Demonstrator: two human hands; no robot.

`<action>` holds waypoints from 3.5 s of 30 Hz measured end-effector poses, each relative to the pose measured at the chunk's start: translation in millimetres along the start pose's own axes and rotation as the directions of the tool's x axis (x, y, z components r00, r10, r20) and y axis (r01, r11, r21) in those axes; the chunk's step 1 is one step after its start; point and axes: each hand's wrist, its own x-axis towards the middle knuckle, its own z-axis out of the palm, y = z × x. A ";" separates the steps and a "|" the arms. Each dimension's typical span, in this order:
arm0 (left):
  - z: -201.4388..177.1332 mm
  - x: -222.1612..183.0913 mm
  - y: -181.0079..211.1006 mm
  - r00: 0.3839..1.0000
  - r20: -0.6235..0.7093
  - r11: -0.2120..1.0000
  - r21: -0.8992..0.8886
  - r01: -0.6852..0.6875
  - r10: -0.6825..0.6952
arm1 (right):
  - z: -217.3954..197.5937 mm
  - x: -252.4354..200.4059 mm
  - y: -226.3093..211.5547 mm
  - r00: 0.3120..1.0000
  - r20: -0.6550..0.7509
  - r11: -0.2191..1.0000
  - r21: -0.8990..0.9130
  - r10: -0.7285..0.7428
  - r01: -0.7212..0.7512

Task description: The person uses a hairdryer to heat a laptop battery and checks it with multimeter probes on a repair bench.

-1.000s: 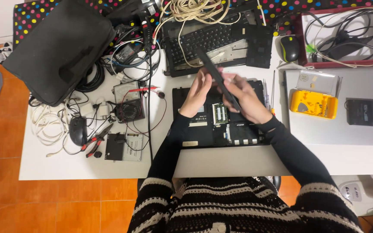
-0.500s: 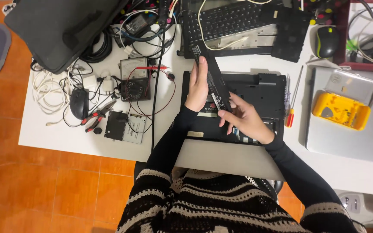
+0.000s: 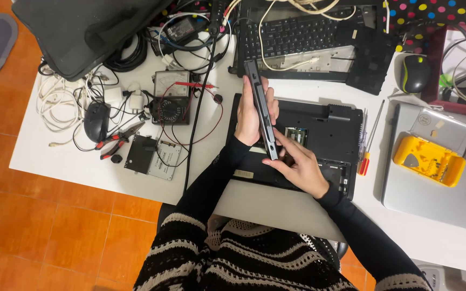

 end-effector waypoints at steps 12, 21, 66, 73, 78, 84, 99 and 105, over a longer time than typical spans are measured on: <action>-2.6 -2.1 2.2 0.987 0.112 0.984 0.126 -0.125 0.111 | 2.1 2.4 2.9 0.981 -0.033 0.974 -0.132 -0.189 0.183; -14.0 1.3 -9.1 0.982 -0.038 0.953 0.250 -0.172 0.188 | -3.5 4.3 -2.4 0.982 -0.033 0.964 -0.202 -0.185 0.174; -35.0 -12.1 -50.5 0.724 -0.170 0.630 0.648 -0.429 0.668 | -2.8 6.7 -20.9 0.917 -0.103 0.791 -0.548 -0.386 0.272; -23.9 -21.0 -40.5 0.712 -0.007 0.498 0.719 -0.485 0.703 | -1.6 8.3 -18.6 0.907 -0.127 0.818 -0.496 -0.401 0.291; -29.5 -14.1 -47.8 0.670 0.011 0.462 0.716 -0.523 0.742 | -0.3 14.0 -25.5 0.899 -0.128 0.813 -0.495 -0.418 0.308; -32.5 -10.6 -46.9 0.681 0.003 0.482 0.705 -0.521 0.732 | 4.4 17.9 -32.2 0.898 -0.150 0.830 -0.468 -0.414 0.304; -20.7 17.9 77.1 0.660 -0.303 0.726 0.288 -0.624 0.687 | 16.0 157.4 -52.9 0.958 -0.092 0.962 -0.056 -0.271 0.267; -28.2 1.6 188.7 0.535 -0.278 0.590 0.175 -0.788 0.798 | 82.8 223.9 -49.3 0.871 0.165 0.848 -0.207 -0.462 0.489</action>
